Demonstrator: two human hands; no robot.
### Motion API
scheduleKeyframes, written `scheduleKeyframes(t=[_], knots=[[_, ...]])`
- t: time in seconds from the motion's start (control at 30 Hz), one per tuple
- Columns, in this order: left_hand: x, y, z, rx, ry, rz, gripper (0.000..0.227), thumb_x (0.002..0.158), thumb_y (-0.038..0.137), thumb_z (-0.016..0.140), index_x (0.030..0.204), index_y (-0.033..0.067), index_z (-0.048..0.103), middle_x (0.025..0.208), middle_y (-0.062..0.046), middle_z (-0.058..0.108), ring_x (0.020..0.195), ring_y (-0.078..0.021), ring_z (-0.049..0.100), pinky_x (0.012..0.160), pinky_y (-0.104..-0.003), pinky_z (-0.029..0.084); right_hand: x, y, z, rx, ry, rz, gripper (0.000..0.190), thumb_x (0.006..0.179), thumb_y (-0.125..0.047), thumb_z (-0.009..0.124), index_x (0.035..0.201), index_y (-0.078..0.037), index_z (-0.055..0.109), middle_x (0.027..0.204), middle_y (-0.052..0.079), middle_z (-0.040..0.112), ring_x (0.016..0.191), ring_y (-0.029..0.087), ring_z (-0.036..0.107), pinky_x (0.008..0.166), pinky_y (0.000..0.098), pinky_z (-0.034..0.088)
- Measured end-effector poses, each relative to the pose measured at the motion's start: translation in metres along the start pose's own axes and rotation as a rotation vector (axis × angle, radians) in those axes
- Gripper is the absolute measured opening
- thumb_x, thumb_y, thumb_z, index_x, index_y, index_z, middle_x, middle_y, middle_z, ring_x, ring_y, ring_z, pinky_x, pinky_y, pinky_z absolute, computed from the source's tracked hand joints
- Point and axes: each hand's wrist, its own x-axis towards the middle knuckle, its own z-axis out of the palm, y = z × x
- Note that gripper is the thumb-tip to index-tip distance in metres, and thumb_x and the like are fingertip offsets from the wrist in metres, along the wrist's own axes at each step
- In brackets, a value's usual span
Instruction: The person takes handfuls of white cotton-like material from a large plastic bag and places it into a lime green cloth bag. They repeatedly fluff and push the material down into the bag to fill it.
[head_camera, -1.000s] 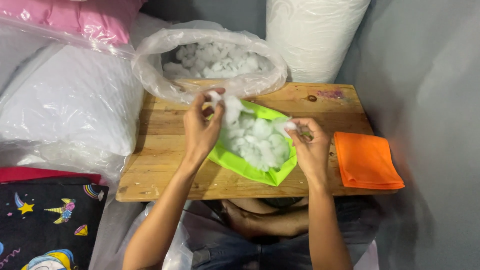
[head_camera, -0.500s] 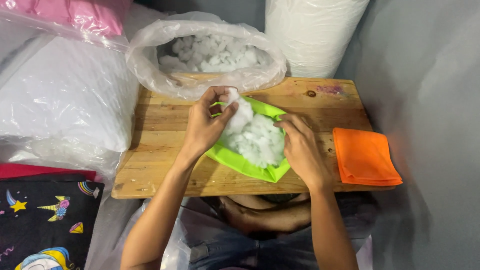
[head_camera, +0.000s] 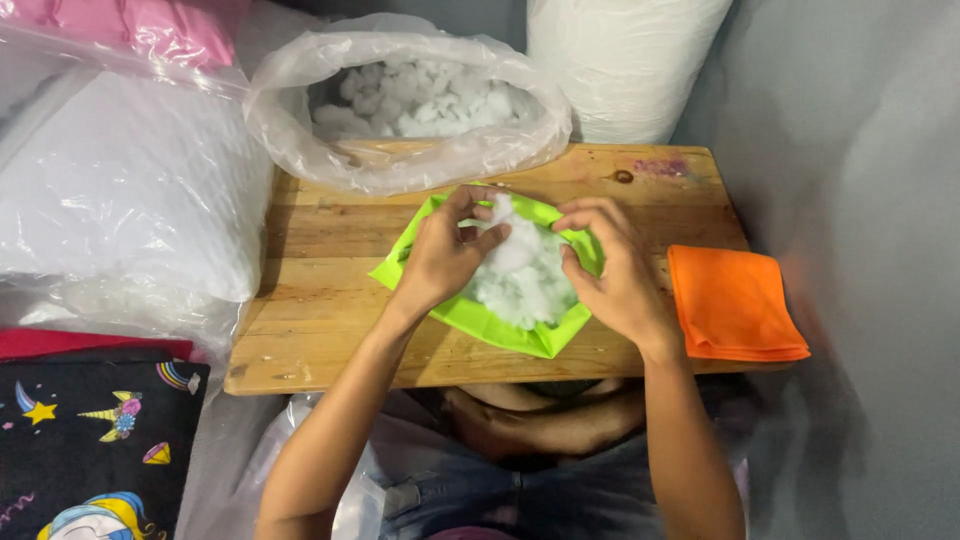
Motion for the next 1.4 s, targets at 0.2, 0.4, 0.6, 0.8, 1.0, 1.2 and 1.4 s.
scheduleKeyframes(t=[0.2, 0.4, 0.6, 0.8, 1.0, 1.2, 1.4], knots=[[-0.008, 0.011, 0.015, -0.139, -0.044, -0.003, 0.047, 0.081, 0.016, 0.083, 0.124, 0.0077, 0.066, 0.098, -0.010, 0.068, 0.067, -0.0152, 0.071, 0.067, -0.029, 0.063, -0.006, 0.021, 0.038, 0.789, 0.131, 0.215, 0.036, 0.087, 0.001, 0.079, 0.120, 0.000, 0.062, 0.087, 0.007, 0.064, 0.069, 0.013, 0.067, 0.070, 0.0226, 0.057], [-0.059, 0.027, -0.014, 0.398, 0.172, 0.290, 0.039, 0.088, 0.027, 0.080, 0.121, 0.0097, 0.066, 0.097, -0.011, 0.068, 0.085, -0.0282, 0.073, 0.074, -0.041, 0.060, -0.032, 0.017, 0.048, 0.787, 0.168, 0.290, 0.016, 0.089, 0.002, 0.077, 0.100, -0.002, 0.066, 0.085, 0.007, 0.072, 0.070, 0.011, 0.070, 0.070, 0.0241, 0.060], [-0.108, 0.018, -0.035, 0.850, 0.197, -0.342, 0.081, 0.082, 0.080, 0.063, 0.044, 0.0094, 0.059, 0.046, -0.016, 0.060, 0.057, -0.0388, 0.070, 0.060, -0.039, 0.052, -0.045, -0.026, 0.027, 0.063, 0.141, -0.123, 0.010, 0.097, -0.010, 0.067, 0.104, -0.011, 0.074, 0.135, 0.010, 0.060, 0.119, 0.032, 0.058, 0.093, 0.0398, 0.047], [-0.107, -0.039, -0.005, 0.085, 0.166, -0.386, 0.030, 0.084, 0.024, 0.074, 0.064, 0.0023, 0.072, 0.044, -0.011, 0.063, 0.038, -0.0157, 0.060, 0.043, -0.025, 0.047, -0.048, -0.024, 0.035, 0.112, -0.160, -0.094, 0.031, 0.090, -0.008, 0.069, 0.120, -0.006, 0.066, 0.124, 0.013, 0.063, 0.105, 0.037, 0.065, 0.085, 0.0451, 0.053], [-0.127, -0.019, 0.002, 0.041, 0.276, -0.224, 0.025, 0.077, 0.011, 0.073, 0.053, 0.0036, 0.070, 0.039, -0.010, 0.062, 0.035, -0.0166, 0.059, 0.043, -0.025, 0.047, -0.041, -0.019, 0.032, 0.118, -0.148, 0.014, 0.024, 0.090, -0.002, 0.066, 0.113, -0.009, 0.070, 0.124, 0.011, 0.064, 0.107, 0.037, 0.066, 0.090, 0.0472, 0.053], [-0.133, -0.032, 0.008, 0.022, 0.290, -0.197, 0.025, 0.079, 0.012, 0.072, 0.055, 0.0036, 0.069, 0.039, -0.009, 0.061, 0.037, -0.0134, 0.056, 0.042, -0.024, 0.046, -0.031, -0.025, 0.011, 0.182, -0.365, -0.005, 0.019, 0.089, -0.010, 0.069, 0.105, -0.006, 0.078, 0.131, 0.017, 0.065, 0.115, 0.042, 0.064, 0.097, 0.0498, 0.049], [-0.136, -0.035, 0.007, -0.015, 0.290, -0.156, 0.028, 0.083, 0.011, 0.070, 0.057, 0.0012, 0.069, 0.041, -0.011, 0.062, 0.040, -0.0131, 0.053, 0.043, -0.025, 0.043, -0.019, -0.039, 0.035, 0.254, 0.027, -0.059, 0.015, 0.095, -0.015, 0.073, 0.109, -0.013, 0.078, 0.105, 0.005, 0.057, 0.093, 0.025, 0.063, 0.087, 0.0348, 0.054]])
